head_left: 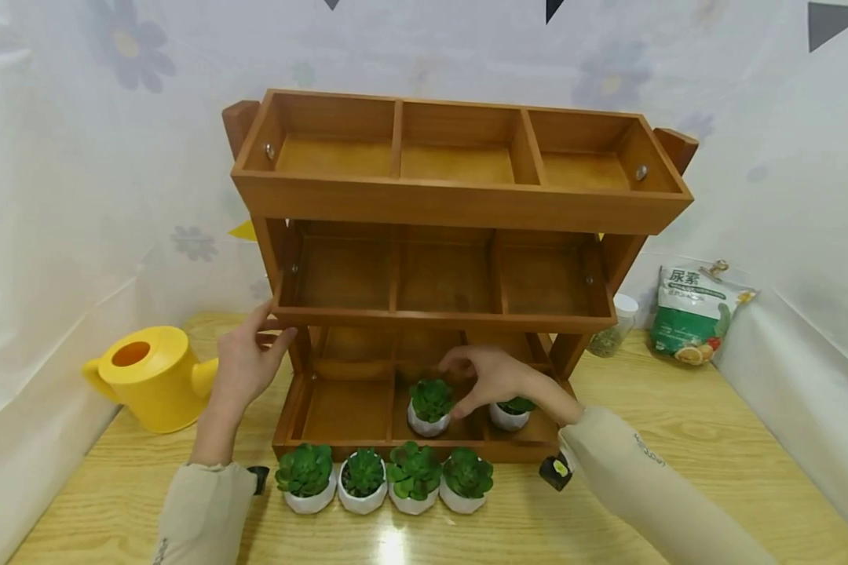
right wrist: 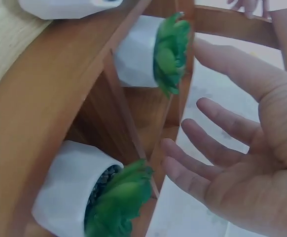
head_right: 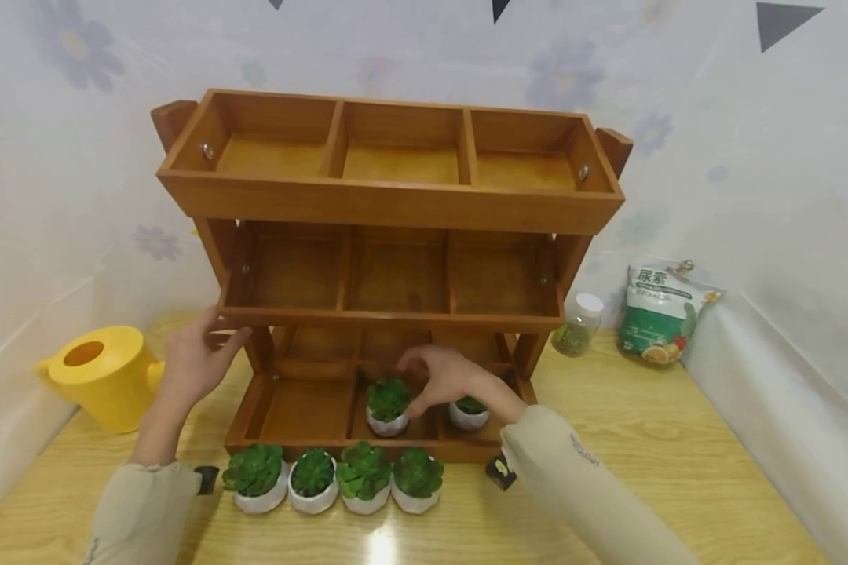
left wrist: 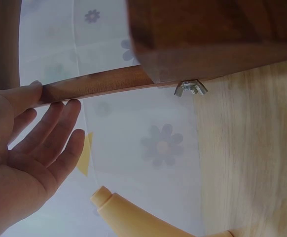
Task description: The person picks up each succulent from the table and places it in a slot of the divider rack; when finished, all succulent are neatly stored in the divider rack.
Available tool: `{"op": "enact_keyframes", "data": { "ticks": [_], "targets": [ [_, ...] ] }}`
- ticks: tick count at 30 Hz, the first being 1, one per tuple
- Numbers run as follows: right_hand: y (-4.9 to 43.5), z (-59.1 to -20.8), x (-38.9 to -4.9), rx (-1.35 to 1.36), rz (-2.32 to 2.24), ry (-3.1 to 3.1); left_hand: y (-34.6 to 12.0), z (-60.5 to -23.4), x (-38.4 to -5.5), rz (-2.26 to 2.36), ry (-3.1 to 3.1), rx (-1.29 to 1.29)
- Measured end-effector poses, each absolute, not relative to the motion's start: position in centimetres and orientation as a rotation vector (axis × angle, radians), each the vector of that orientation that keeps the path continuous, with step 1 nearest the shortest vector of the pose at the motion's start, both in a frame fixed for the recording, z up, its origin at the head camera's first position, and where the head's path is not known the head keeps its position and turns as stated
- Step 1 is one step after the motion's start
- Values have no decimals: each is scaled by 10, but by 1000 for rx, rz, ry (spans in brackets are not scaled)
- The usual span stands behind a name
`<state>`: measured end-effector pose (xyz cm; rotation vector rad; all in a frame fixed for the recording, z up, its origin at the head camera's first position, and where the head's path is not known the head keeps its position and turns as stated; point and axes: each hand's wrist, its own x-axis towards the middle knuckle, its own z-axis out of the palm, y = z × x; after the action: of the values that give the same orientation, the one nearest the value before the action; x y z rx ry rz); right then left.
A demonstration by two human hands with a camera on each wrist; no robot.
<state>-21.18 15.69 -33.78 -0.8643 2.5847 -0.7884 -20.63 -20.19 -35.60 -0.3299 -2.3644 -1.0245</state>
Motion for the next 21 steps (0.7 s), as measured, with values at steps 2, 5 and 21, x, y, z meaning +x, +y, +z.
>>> {"op": "enact_keyframes", "data": {
  "ticks": [2, 5, 21],
  "targets": [
    [163, -337, -206, -918, -863, 2610, -202, -356, -206, -1027, -2362, -325],
    [172, -340, -192, -989, -1021, 2674, -202, -355, -206, -1027, -2364, -325],
    [192, -375, -125, -813, -1445, 2650, -203, -358, -209, -1020, -2356, -328]
  ]
}}
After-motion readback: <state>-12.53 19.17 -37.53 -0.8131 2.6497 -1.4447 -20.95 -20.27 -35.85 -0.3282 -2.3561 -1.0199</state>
